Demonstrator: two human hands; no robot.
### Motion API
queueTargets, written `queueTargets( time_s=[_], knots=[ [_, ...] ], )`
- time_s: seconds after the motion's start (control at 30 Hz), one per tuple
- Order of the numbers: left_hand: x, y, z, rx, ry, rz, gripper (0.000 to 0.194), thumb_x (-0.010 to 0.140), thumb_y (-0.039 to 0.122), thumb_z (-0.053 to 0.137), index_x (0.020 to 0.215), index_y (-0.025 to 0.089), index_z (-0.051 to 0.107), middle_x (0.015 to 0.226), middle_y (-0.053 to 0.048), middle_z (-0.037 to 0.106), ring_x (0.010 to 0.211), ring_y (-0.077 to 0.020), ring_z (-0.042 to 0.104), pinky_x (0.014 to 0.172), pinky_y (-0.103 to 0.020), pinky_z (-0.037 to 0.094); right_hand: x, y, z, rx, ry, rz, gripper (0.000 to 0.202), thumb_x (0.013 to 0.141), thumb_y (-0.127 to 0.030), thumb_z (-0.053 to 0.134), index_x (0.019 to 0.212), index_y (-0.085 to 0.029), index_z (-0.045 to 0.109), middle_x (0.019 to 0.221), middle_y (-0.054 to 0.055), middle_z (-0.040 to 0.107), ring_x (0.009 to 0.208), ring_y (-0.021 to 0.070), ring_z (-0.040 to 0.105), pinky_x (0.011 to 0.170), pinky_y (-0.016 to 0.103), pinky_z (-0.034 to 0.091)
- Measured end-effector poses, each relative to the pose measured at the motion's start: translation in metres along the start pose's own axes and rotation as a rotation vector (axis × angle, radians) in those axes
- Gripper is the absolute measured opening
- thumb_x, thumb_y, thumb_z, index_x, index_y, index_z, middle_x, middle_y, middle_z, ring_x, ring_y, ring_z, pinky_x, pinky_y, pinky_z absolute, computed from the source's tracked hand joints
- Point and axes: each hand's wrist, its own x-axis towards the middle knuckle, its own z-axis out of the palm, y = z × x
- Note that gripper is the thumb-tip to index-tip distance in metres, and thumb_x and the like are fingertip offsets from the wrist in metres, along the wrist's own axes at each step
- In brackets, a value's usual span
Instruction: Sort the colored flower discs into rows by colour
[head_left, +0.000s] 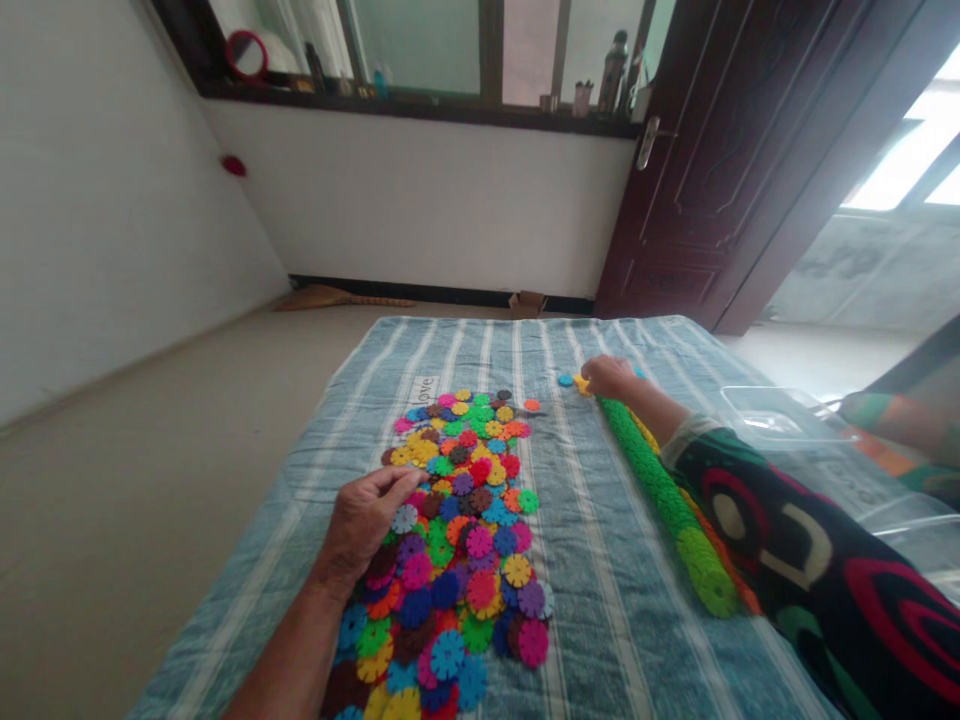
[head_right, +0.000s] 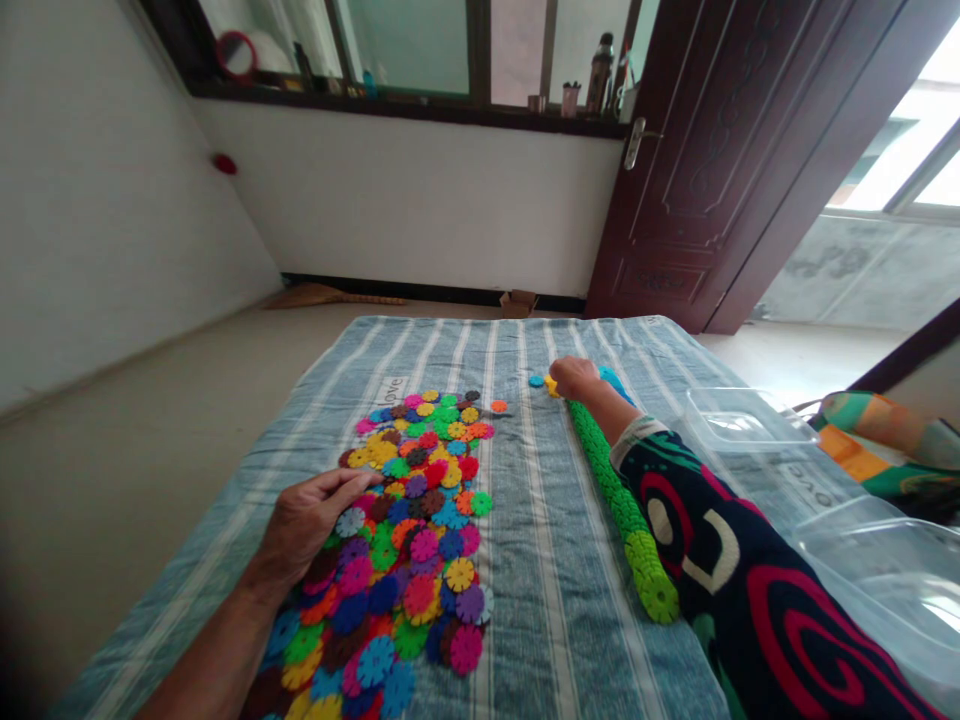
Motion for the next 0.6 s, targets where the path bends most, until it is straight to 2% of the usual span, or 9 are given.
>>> queueTargets(
  time_s=[0.17, 0.4, 0.6],
  knots=[
    [-0.001, 0.000, 0.000, -0.007, 0.010, 0.016, 0.031, 0.066, 0.046, 0.064, 0.076, 0.019, 0.074, 0.083, -0.002, 0.074, 0.086, -0.0229, 0.066, 0.083, -0.029, 0.049, -0.002, -0.005, -0.001, -0.005, -0.007, -0.009, 0.034, 0.078, -0.029, 0.064, 0.110, -0.019, 0.067, 0.109, 0.014, 0.065, 0.100, 0.0271, 0.061, 0.077, 0.032, 0.046],
    [-0.003, 0.005, 0.000, -0.018, 0.006, 0.010, 0.030, 0.064, 0.047, 0.065, 0.073, 0.019, 0.074, 0.083, -0.002, 0.074, 0.086, -0.0232, 0.066, 0.084, -0.030, 0.049, -0.003, -0.005, -0.001, -0.011, -0.013, -0.003, 0.029, 0.078, -0.025, 0.062, 0.105, -0.014, 0.069, 0.106, 0.017, 0.066, 0.097, 0.0286, 0.062, 0.075, 0.033, 0.047],
    [-0.003, 0.006, 0.001, -0.029, 0.013, 0.010, 0.031, 0.062, 0.047, 0.066, 0.072, 0.019, 0.074, 0.080, -0.002, 0.074, 0.084, -0.0231, 0.066, 0.082, -0.030, 0.050, -0.009, -0.014, -0.003, 0.017, 0.016, -0.038, 0.027, 0.080, -0.025, 0.059, 0.104, -0.016, 0.069, 0.105, 0.015, 0.067, 0.098, 0.0282, 0.061, 0.077, 0.033, 0.046]
  ],
)
